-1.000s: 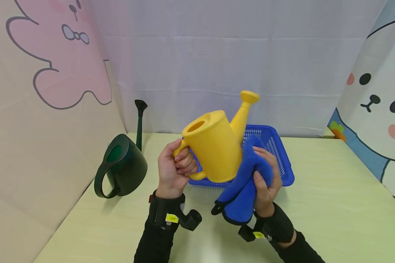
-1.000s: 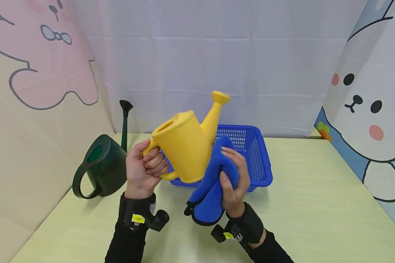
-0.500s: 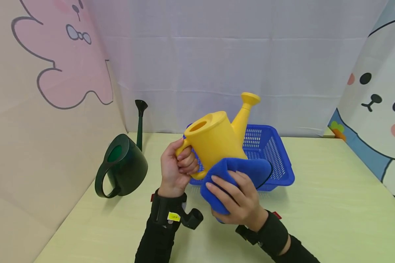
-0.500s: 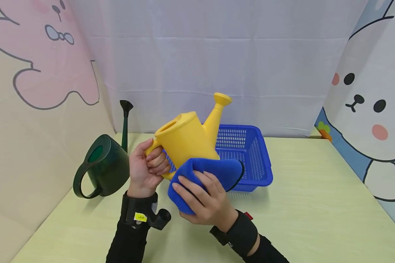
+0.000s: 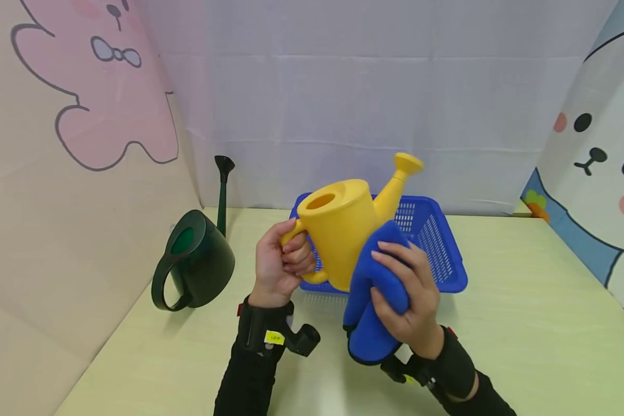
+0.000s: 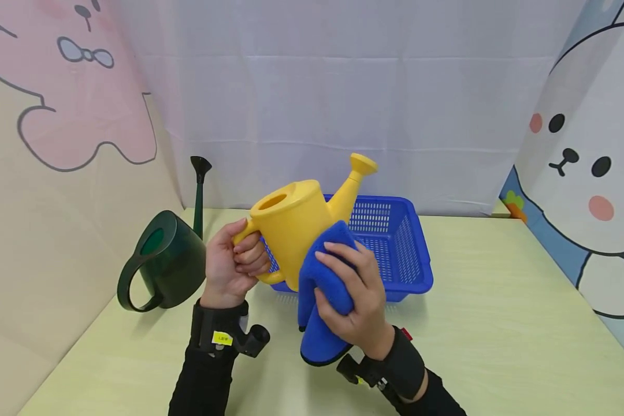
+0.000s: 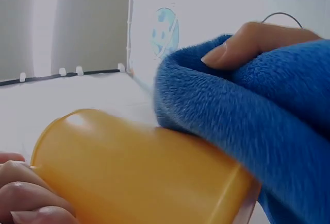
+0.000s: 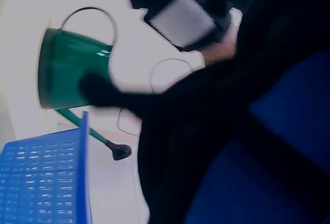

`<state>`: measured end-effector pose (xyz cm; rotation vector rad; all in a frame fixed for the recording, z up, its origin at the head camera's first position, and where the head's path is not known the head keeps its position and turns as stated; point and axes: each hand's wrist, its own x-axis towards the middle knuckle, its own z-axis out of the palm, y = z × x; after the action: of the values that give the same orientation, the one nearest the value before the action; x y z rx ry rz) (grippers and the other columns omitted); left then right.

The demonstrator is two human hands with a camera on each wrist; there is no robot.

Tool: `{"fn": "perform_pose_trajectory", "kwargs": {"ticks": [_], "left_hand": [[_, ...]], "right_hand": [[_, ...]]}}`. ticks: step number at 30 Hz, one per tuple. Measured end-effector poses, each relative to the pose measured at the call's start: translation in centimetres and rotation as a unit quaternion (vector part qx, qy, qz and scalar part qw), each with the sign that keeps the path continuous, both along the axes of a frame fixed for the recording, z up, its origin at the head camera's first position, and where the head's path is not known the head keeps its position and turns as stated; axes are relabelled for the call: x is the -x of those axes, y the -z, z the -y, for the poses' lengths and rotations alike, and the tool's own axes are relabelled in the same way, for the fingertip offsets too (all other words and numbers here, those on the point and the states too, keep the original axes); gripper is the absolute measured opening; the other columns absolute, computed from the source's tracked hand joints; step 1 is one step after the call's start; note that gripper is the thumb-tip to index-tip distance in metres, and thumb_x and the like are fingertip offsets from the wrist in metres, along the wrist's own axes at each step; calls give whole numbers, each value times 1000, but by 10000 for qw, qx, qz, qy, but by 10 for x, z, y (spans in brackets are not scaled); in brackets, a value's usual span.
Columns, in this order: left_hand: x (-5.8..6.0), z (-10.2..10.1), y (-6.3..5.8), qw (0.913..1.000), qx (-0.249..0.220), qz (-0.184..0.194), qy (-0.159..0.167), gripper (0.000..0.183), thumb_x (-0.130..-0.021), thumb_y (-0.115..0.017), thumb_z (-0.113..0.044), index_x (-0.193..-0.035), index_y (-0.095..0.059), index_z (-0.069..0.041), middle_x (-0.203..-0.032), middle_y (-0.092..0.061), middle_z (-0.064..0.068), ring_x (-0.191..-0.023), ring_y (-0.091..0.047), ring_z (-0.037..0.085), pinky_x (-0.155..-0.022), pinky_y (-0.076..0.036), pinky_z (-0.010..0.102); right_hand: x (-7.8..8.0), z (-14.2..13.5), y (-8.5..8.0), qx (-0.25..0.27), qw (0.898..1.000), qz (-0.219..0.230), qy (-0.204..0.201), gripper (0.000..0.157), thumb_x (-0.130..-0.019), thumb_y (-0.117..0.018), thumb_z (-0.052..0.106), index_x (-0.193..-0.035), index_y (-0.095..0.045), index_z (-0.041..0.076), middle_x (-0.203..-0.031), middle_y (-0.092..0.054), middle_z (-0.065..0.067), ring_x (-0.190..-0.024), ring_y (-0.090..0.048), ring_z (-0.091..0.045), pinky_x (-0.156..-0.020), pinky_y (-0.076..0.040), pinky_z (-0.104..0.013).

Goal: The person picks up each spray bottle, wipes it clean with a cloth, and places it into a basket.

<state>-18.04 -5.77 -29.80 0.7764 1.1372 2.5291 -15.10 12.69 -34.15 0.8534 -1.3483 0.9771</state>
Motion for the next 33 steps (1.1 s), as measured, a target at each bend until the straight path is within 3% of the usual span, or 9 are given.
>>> {"fn": "perform_pose_trajectory", "kwargs": {"ticks": [5, 8, 12, 16, 20, 23, 25, 27, 33], "left_hand": [[-2, 1, 2, 9994, 259, -202, 115, 42, -94, -16, -18, -55, -32, -16, -45, -24, -5, -35, -24, 9, -39, -11, 25], [-2, 2, 3, 9988, 361, -282, 154, 42, -94, -16, -18, -55, -32, -17, -46, -25, -5, -36, -25, 9, -40, -11, 25], [-1, 0, 5, 9987, 391, -238, 209, 41, -94, -18, -19, -55, -32, -17, -46, -25, -6, -36, -24, 9, -40, -11, 25], [-1, -6, 6, 9984, 507, -129, 198, 41, -94, -20, -20, -55, -32, -17, -45, -26, -7, -36, -24, 8, -40, -10, 25], [-1, -15, 8, 9976, 678, -129, 70, 41, -94, -22, -20, -54, -31, -17, -43, -28, -9, -35, -24, 6, -39, -10, 24], [-2, -19, 9, 9972, 735, -143, -42, 41, -94, -23, -19, -53, -30, -17, -42, -29, -10, -34, -23, 5, -38, -10, 22], [-2, -21, 10, 9971, 735, -126, -116, 41, -93, -24, -18, -53, -30, -18, -42, -29, -11, -34, -22, 4, -38, -10, 21], [-3, -20, 10, 9970, 748, -105, -159, 42, -93, -24, -18, -52, -30, -18, -41, -29, -12, -34, -22, 4, -38, -10, 22], [-5, -16, 8, 9969, 778, -10, -105, 42, -93, -24, -20, -52, -32, -18, -41, -31, -11, -34, -25, 6, -40, -10, 25]], "right_hand": [[2, -14, -1, 606, 9936, 903, -307, 31, -73, -49, 6, -98, -59, -10, -108, -59, -14, -102, -53, -26, -90, -43, -27], [1, -14, -1, 699, 9920, 1020, -246, 32, -70, -48, 3, -98, -58, -10, -108, -60, -13, -101, -53, -26, -90, -43, -27], [-2, -8, 1, 543, 9967, 605, 10, 32, -76, -52, 15, -94, -59, -9, -102, -59, -20, -99, -53, -27, -90, -43, -28], [-6, 2, 1, 64, 9983, -233, 538, 35, -79, -54, 27, -88, -62, -6, -92, -60, -23, -93, -55, -31, -92, -41, -32], [-9, 10, 2, -968, 9819, -964, 1309, 32, -78, -53, 29, -88, -65, 1, -88, -65, -16, -88, -55, -33, -87, -44, -38], [-10, 13, 3, -1586, 9673, -1173, 1592, 33, -76, -53, 30, -91, -66, 5, -91, -66, -12, -89, -54, -33, -79, -44, -42], [-10, 12, 3, -1659, 9670, -1140, 1561, 33, -76, -53, 30, -92, -66, 4, -93, -66, -12, -90, -54, -33, -78, -44, -43], [-9, 10, 1, -1465, 9740, -1015, 1401, 33, -77, -54, 30, -91, -66, 3, -92, -66, -14, -90, -54, -33, -84, -43, -41], [-7, -3, -6, -136, 9990, -208, 367, 35, -79, -55, 26, -89, -63, -6, -93, -62, -20, -94, -55, -31, -94, -41, -32]]}}
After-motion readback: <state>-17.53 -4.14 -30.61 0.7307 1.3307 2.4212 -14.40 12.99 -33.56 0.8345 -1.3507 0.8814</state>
